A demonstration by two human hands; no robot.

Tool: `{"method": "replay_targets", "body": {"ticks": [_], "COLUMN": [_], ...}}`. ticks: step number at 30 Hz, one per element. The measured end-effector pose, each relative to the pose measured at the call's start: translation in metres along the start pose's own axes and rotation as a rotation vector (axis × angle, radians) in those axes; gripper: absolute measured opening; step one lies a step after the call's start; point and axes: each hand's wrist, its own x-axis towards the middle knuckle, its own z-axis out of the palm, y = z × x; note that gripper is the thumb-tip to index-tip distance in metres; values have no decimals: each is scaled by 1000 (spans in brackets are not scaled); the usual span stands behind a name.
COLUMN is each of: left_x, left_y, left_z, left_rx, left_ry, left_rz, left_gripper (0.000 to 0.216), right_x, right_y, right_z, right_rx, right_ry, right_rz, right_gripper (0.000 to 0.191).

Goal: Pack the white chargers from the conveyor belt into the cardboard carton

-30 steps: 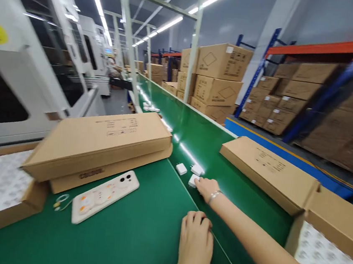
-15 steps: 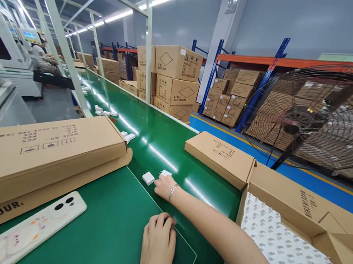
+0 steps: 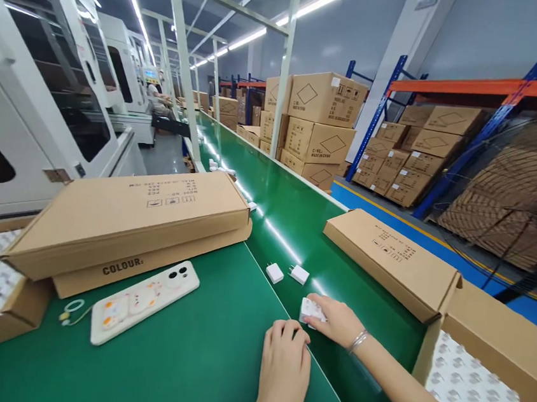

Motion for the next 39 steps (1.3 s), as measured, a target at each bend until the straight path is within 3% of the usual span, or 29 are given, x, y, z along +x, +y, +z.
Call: {"method": "replay_targets", "body": {"ticks": [7,12,16,18,23,27,30,34,36,39], "left_x": [-1,0,0,1,2,3,3,3,3,3], "left_y": [1,1,2,2,3,3,3,3,2,-1], "left_z": [-1,-1,-2,-2,-3,-4,-5,-5,-4,-2], "left_rx": [17,17,-3,-12,-16,-5,8,41,57,86], "left_ry": [-29,-16,-14,-16,-11,-11,-12,-19,-28,-34], "left_rz": [-22,-19,-33,-38,-20,5,20,39,49,61], "left_gripper": [27,26,26,27,27,27,26,26,26,26], "right_x": [-15,-17,-18,-28,-86,-132,-155,-179,-191,-213], "right_y": [-9,-11,-1,2,-6,-17,-23,-21,-7,41], "right_z": [-1,9,2,-9,-39,-47,-43,-41,-45,-60], "right_rx": [-5,106,273,560,1684,2087,2167,2095,1997,1805], "right_ry": [35,0,-43,-106,-197,-116,-38,76,152,342], "right_rz": [45,25,45,144,456,472,386,334,364,527], "right_gripper": [61,42,33,36,43,31,33,48,51,43]}}
